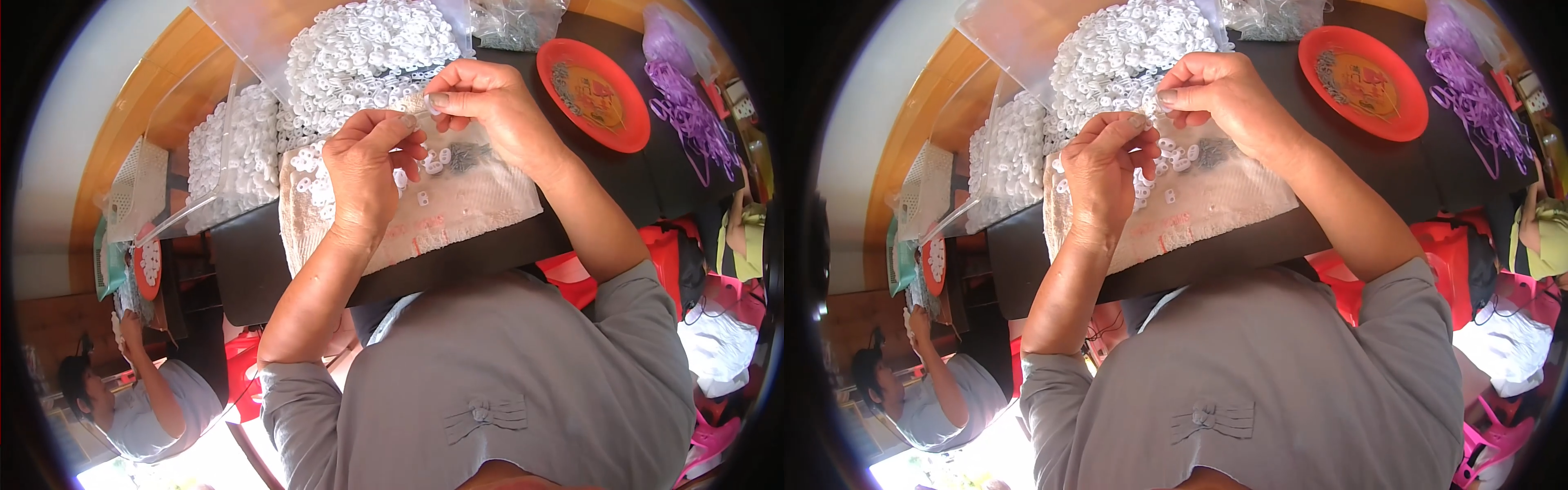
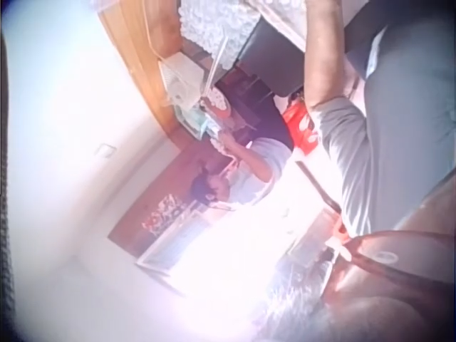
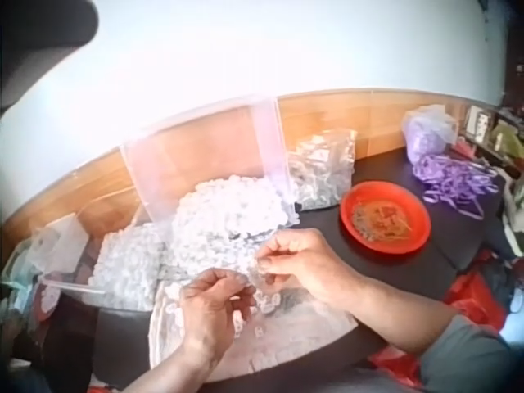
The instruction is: Manually assembling small white plastic parts on a table.
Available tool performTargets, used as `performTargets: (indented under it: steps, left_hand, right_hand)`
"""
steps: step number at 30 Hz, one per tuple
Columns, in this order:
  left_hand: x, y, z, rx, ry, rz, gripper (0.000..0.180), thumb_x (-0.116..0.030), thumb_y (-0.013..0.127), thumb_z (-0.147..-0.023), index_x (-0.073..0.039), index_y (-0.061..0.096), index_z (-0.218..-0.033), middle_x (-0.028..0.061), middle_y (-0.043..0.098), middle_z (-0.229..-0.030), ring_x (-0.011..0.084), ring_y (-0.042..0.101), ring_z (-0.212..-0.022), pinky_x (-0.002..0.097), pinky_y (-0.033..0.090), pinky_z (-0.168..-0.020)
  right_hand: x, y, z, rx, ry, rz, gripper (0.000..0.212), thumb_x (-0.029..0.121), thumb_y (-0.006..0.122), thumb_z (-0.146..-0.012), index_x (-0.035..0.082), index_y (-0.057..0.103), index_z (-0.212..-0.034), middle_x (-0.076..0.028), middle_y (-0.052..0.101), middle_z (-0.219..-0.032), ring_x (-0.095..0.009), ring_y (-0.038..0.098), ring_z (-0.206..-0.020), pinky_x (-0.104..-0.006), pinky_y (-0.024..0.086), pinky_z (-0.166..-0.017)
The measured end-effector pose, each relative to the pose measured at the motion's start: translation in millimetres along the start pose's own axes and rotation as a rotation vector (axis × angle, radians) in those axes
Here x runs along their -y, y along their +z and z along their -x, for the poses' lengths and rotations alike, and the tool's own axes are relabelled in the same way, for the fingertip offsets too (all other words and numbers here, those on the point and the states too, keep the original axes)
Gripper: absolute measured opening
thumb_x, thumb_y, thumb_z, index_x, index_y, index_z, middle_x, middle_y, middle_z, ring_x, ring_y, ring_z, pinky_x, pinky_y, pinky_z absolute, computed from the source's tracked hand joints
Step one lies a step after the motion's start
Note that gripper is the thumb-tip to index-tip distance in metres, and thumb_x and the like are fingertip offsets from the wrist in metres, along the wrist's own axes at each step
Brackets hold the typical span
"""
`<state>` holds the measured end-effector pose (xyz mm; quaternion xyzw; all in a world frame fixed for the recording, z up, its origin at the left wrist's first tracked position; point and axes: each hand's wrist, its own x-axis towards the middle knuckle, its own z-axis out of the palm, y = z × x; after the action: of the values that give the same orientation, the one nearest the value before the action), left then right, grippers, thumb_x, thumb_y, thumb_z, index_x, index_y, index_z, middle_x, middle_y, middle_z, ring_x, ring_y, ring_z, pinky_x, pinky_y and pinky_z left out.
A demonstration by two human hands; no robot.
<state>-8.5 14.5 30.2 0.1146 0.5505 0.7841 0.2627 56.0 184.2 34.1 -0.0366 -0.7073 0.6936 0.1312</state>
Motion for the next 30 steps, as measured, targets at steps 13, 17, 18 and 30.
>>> performTargets:
  steps: [13, 17, 18, 30]
  left_hand:
    - [10.3, -3.7, -1.5, -0.016, -0.021, 0.044, 0.009, -0.005, 0.065, -0.085, 0.003, 0.062, -0.087, 0.0123, 0.066, -0.074, 0.0163, 0.061, -0.057, 0.0268, 0.046, -0.046]
    - [14.0, -4.5, -1.1, -0.011, -0.014, 0.048, 0.01, -0.006, 0.065, -0.086, 0.003, 0.062, -0.088, 0.0126, 0.067, -0.075, 0.0155, 0.061, -0.058, 0.0262, 0.046, -0.046]
    - [15.1, -3.9, -0.8, 0.008, 0.003, 0.04, 0.01, -0.006, 0.065, -0.086, 0.003, 0.062, -0.088, 0.0126, 0.067, -0.076, 0.0151, 0.061, -0.059, 0.0258, 0.046, -0.047]
    - [21.0, -5.9, 3.6, 0.132, 0.219, 0.019, 0.026, 0.009, 0.067, -0.082, 0.003, 0.059, -0.106, 0.0107, 0.068, -0.088, 0.0128, 0.064, -0.072, 0.0229, 0.049, -0.052]
  right_hand:
    - [-6.0, 6.4, 0.4, 0.017, -0.008, 0.0, 0.01, 0.005, 0.063, -0.088, -0.001, 0.065, -0.095, -0.003, 0.064, -0.084, -0.01, 0.059, -0.078, -0.0256, 0.048, -0.072]
    - [-7.0, 7.1, 1.9, 0.035, -0.013, 0.008, 0.01, 0.005, 0.063, -0.088, -0.001, 0.065, -0.095, -0.004, 0.065, -0.085, -0.01, 0.06, -0.078, -0.0256, 0.049, -0.072]
    - [-8.3, 7.9, 1.8, 0.036, -0.011, 0.008, 0.01, 0.005, 0.063, -0.088, -0.001, 0.065, -0.095, -0.004, 0.065, -0.085, -0.01, 0.06, -0.078, -0.0256, 0.049, -0.072]
    - [1.5, -0.8, -1.1, 0.137, 0.095, -0.017, 0.013, 0.013, 0.065, -0.089, 0.001, 0.068, -0.091, -0.002, 0.067, -0.082, -0.009, 0.061, -0.071, -0.0225, 0.047, -0.064]
